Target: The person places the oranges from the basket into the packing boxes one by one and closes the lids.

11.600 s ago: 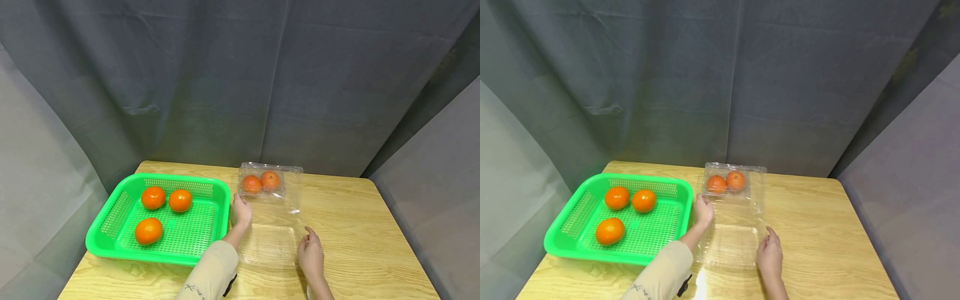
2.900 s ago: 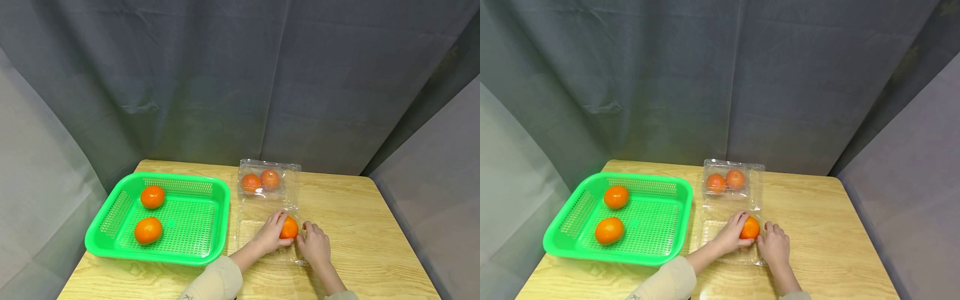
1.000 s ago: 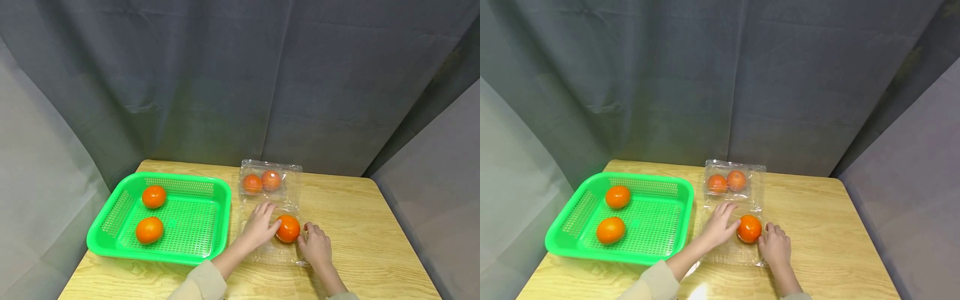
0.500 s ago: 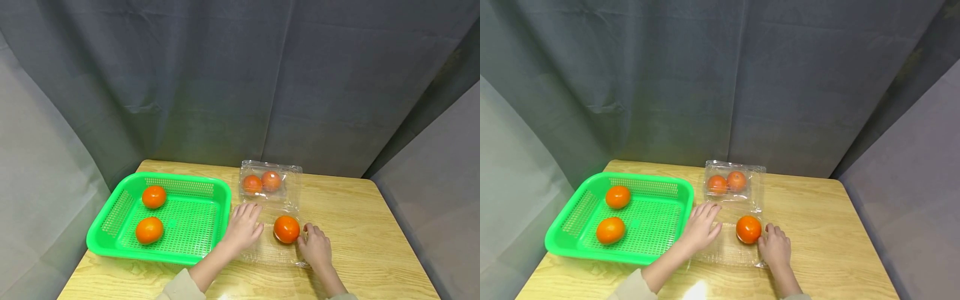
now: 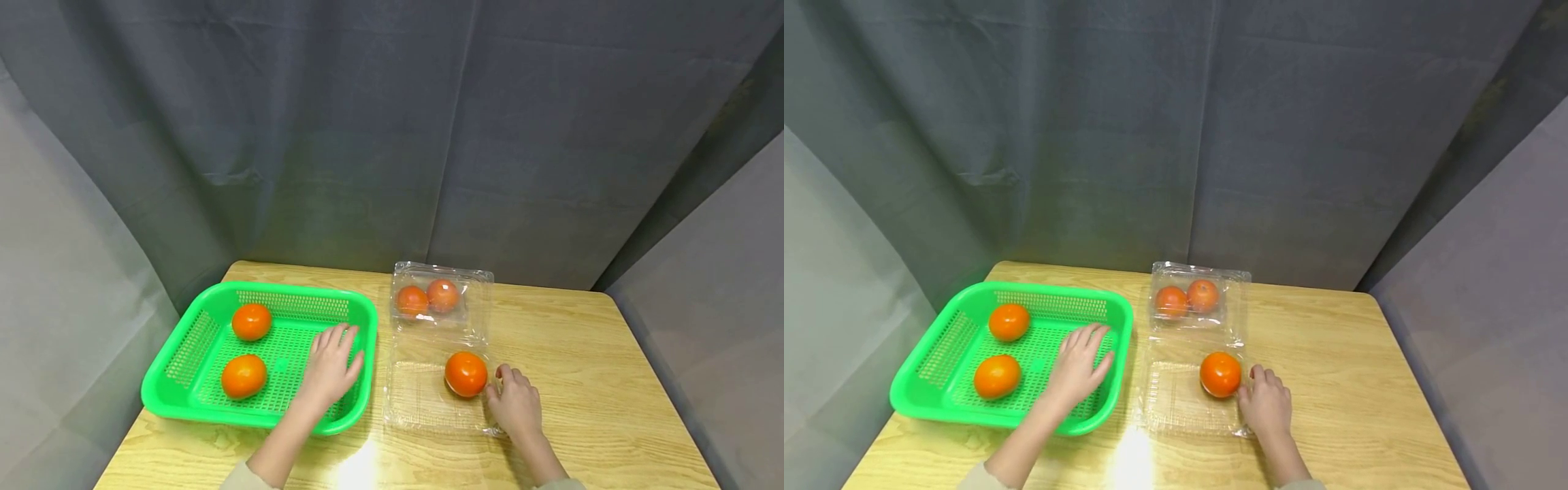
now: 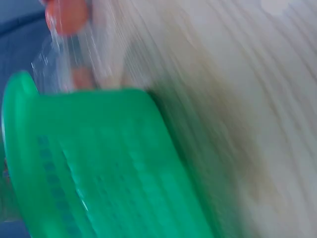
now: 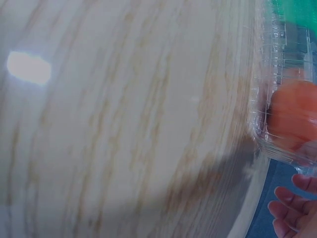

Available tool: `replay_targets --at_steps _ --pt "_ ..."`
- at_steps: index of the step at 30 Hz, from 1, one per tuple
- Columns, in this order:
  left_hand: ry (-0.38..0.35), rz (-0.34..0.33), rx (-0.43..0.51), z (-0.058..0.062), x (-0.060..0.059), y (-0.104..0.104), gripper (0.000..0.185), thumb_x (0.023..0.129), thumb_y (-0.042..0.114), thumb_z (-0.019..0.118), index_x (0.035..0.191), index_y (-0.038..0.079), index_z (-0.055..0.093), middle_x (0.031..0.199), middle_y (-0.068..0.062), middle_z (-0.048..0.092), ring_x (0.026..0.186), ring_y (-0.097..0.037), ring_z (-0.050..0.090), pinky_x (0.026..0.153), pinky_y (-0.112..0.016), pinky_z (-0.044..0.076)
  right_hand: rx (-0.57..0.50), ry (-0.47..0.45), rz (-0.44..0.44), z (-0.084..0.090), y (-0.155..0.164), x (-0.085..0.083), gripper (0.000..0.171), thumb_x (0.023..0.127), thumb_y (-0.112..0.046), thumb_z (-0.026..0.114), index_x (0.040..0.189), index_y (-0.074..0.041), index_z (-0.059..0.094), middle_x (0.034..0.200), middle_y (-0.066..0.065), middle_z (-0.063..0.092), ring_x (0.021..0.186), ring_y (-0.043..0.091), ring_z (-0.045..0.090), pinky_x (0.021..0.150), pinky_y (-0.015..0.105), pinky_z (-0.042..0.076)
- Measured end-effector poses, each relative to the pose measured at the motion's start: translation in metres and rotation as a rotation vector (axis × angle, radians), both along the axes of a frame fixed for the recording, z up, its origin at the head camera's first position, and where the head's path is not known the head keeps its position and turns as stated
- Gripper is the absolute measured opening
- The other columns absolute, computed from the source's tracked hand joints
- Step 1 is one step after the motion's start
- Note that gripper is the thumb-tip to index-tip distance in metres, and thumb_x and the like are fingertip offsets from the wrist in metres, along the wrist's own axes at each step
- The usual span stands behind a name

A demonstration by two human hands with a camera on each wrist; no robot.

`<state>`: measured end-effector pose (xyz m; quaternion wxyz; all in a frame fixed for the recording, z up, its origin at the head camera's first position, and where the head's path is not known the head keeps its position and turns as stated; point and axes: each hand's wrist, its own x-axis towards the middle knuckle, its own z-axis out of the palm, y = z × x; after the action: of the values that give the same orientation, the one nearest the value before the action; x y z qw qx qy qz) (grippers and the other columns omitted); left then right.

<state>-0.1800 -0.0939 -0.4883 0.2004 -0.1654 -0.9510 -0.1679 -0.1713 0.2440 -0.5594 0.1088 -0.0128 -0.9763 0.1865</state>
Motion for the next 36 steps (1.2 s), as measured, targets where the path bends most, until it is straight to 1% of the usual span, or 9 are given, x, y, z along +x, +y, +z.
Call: replay_targets --at_steps 6,13,15,21,25,28,32,36 --pt "-0.013 0.125 0.026 -0.009 -0.001 -0.041 0.043 0.083 0.023 0.06 0.12 0.004 0.053 0.119 -0.017 0.052 0.111 -0.035 0.046 0.095 -0.051 0.034 0.003 -0.002 0.0 -0.001 0.001 0.0 0.023 0.079 -0.019 0.061 0.096 -0.005 0.053 0.078 0.007 0.052 0.075 0.028 0.051 0.065 0.041 0.037" --pt "-0.074 0.245 -0.021 -0.02 0.002 -0.082 0.048 0.081 0.023 0.062 0.121 0.001 0.052 0.121 -0.021 0.051 0.112 -0.038 0.043 0.094 -0.054 0.032 0.003 -0.008 0.004 -0.001 0.001 0.0 0.024 0.079 -0.019 0.061 0.097 -0.005 0.054 0.079 0.008 0.053 0.074 0.027 0.051 0.066 0.043 0.038" --pt "-0.114 0.287 -0.029 -0.022 0.004 -0.092 0.051 0.079 0.024 0.063 0.122 0.0 0.051 0.122 -0.021 0.049 0.113 -0.039 0.041 0.094 -0.056 0.031 0.006 -0.009 0.005 -0.001 0.001 0.0 0.024 0.079 -0.019 0.061 0.097 -0.004 0.054 0.079 0.008 0.053 0.074 0.027 0.051 0.065 0.043 0.038" --pt "-0.269 0.405 -0.026 -0.025 0.012 -0.117 0.062 0.076 0.024 0.065 0.128 -0.002 0.044 0.127 -0.027 0.041 0.116 -0.046 0.035 0.093 -0.062 0.025 0.012 -0.009 0.006 0.0 0.001 0.0 0.024 0.079 -0.019 0.062 0.096 -0.005 0.054 0.078 0.008 0.053 0.073 0.027 0.051 0.065 0.042 0.039" --pt "-0.309 0.445 -0.008 -0.029 0.015 -0.129 0.064 0.074 0.024 0.065 0.128 -0.004 0.044 0.126 -0.031 0.039 0.113 -0.049 0.035 0.09 -0.065 0.026 0.01 -0.009 0.004 0.0 0.001 -0.001 0.024 0.079 -0.019 0.062 0.096 -0.005 0.054 0.078 0.008 0.053 0.073 0.027 0.051 0.065 0.042 0.039" --pt "-0.333 0.461 0.0 -0.028 0.016 -0.134 0.064 0.073 0.025 0.064 0.127 -0.004 0.044 0.124 -0.031 0.04 0.11 -0.049 0.036 0.086 -0.064 0.028 0.011 -0.005 0.004 0.0 0.001 0.0 0.024 0.078 -0.018 0.062 0.096 -0.005 0.054 0.078 0.008 0.053 0.073 0.027 0.051 0.065 0.043 0.039" --pt "-0.379 0.464 -0.002 -0.024 0.019 -0.137 0.066 0.071 0.026 0.063 0.127 -0.004 0.044 0.123 -0.031 0.04 0.109 -0.048 0.036 0.083 -0.063 0.03 0.008 -0.004 0.004 0.0 0.001 0.0 0.024 0.079 -0.018 0.061 0.096 -0.005 0.054 0.078 0.008 0.053 0.073 0.027 0.051 0.065 0.043 0.039" --pt "-0.436 0.45 -0.002 -0.022 0.021 -0.138 0.068 0.072 0.025 0.064 0.129 -0.005 0.042 0.122 -0.032 0.04 0.108 -0.049 0.036 0.081 -0.062 0.031 0.005 -0.003 0.006 -0.001 0.001 0.0 0.023 0.079 -0.018 0.061 0.096 -0.005 0.054 0.078 0.007 0.052 0.073 0.027 0.05 0.065 0.042 0.038"
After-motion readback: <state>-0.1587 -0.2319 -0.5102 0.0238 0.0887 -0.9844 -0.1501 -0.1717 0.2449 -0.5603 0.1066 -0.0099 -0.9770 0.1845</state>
